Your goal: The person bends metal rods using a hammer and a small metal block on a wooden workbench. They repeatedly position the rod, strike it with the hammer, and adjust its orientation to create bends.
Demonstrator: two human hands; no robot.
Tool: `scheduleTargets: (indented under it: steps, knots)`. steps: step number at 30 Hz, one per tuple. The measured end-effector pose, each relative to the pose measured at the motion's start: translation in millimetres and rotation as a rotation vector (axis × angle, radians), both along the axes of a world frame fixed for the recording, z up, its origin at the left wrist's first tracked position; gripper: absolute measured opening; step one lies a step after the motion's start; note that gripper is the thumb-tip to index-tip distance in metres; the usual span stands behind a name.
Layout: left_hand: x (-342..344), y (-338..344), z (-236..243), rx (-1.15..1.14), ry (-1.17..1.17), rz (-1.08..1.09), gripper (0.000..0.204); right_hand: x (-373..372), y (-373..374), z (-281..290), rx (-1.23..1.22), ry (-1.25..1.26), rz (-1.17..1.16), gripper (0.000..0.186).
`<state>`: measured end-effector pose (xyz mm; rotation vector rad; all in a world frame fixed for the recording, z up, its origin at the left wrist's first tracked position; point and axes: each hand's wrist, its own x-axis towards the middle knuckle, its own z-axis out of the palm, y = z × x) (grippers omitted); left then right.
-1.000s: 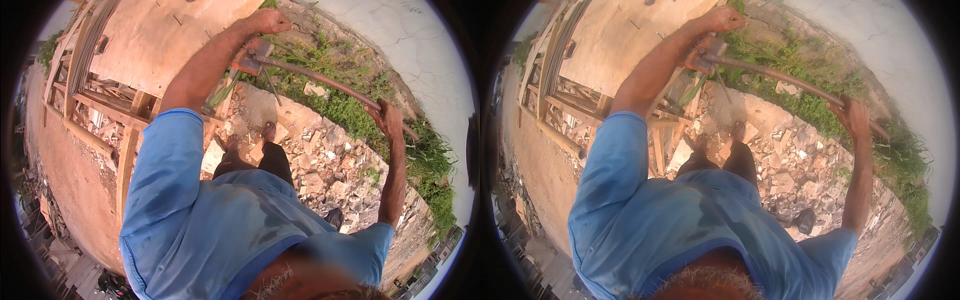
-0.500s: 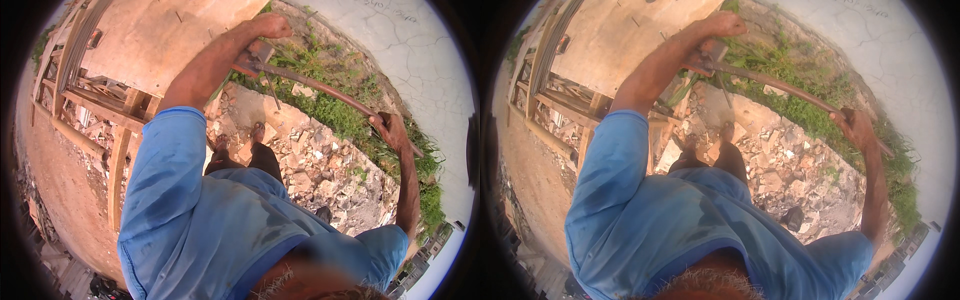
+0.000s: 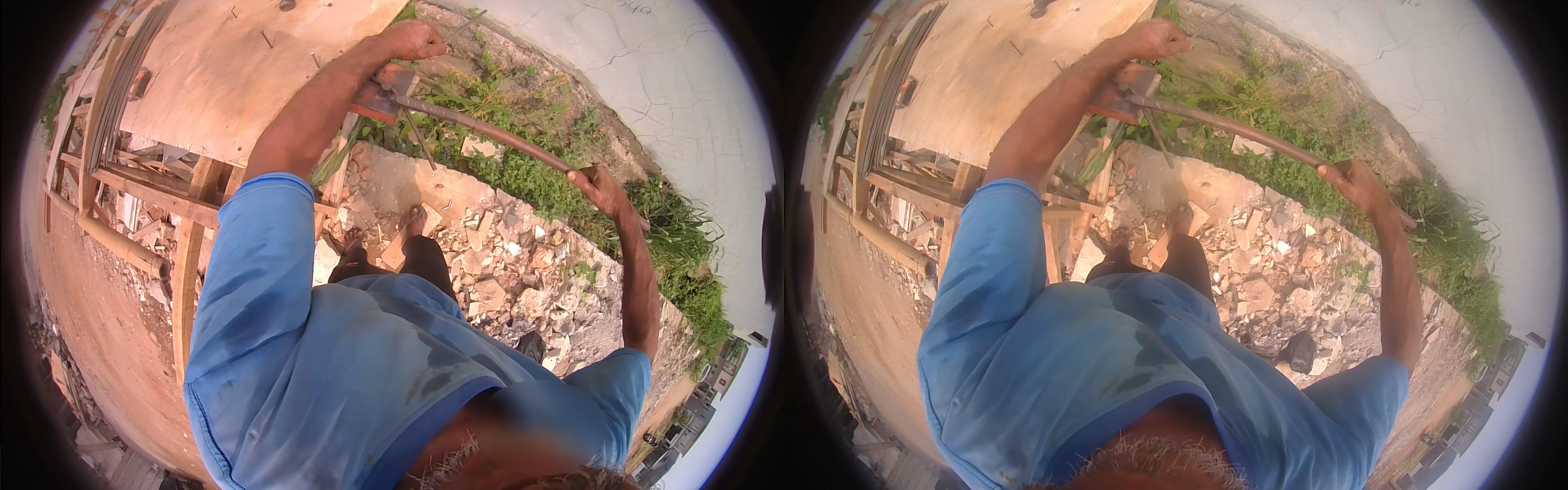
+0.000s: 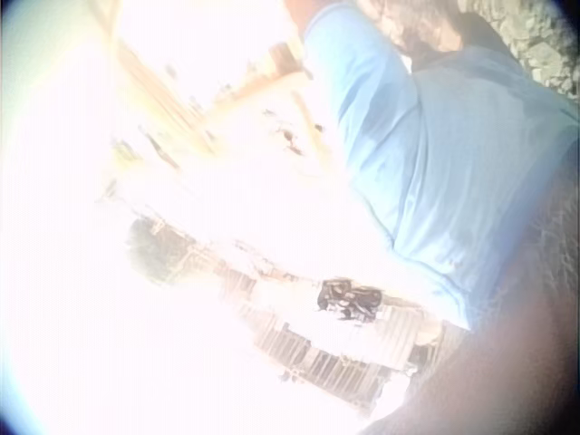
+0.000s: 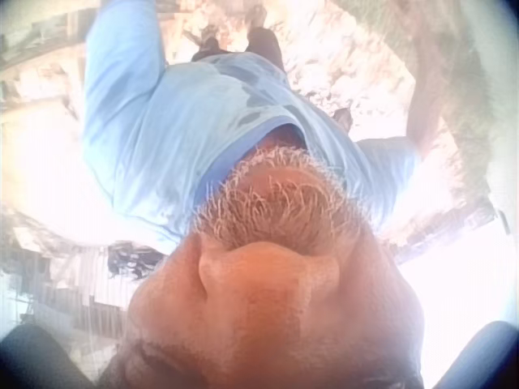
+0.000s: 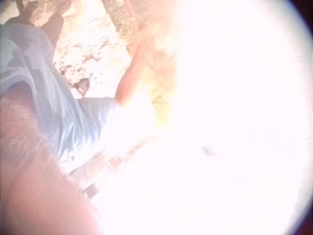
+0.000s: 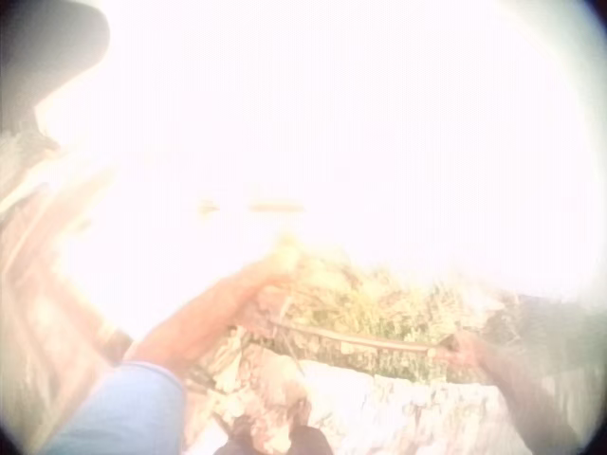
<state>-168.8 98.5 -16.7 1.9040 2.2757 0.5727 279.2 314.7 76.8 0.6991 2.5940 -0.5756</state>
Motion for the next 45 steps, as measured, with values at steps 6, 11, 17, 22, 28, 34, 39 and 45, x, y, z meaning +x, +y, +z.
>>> scheduleTargets:
  steps: [6,11,17,22,28,34,39,45]
  knots:
    - [-4.5,1.6,-6.4,-0.007,-0.014,0.004,0.049,-41.9,36.7,9.6,0.003,-0.073,0.109,0.086]
    - [-6.6,0.8,-9.3,0.002,-0.03,0.009,0.049,-35.6,26.9,3.0,-0.005,-0.016,0.117,0.091]
    - [-5.9,1.7,-6.0,0.053,-0.049,0.01,0.049,-14.1,0.9,-5.3,0.118,0.031,0.007,0.094]
    - [-9.9,10.0,-12.5,0.059,-0.08,0.003,0.048,4.0,-30.4,-1.1,0.219,0.112,-0.031,0.095]
    - [-14.7,19.0,-18.8,0.004,-0.127,-0.064,0.046,37.7,-105.1,-4.9,0.252,0.088,-0.221,0.086]
    - [-11.8,22.3,-20.8,0.079,-0.159,-0.091,0.047,61.4,-206.3,-15.7,0.293,0.107,-0.433,0.078]
    - [-14.7,24.2,-21.9,0.119,-0.18,-0.104,0.047,64.3,-247.1,-24.2,0.309,0.115,-0.554,0.075]
    - [-17.7,29.3,-25.0,0.132,-0.197,-0.115,0.047,57.1,-260.5,-16.6,0.32,0.127,-0.6,0.075]
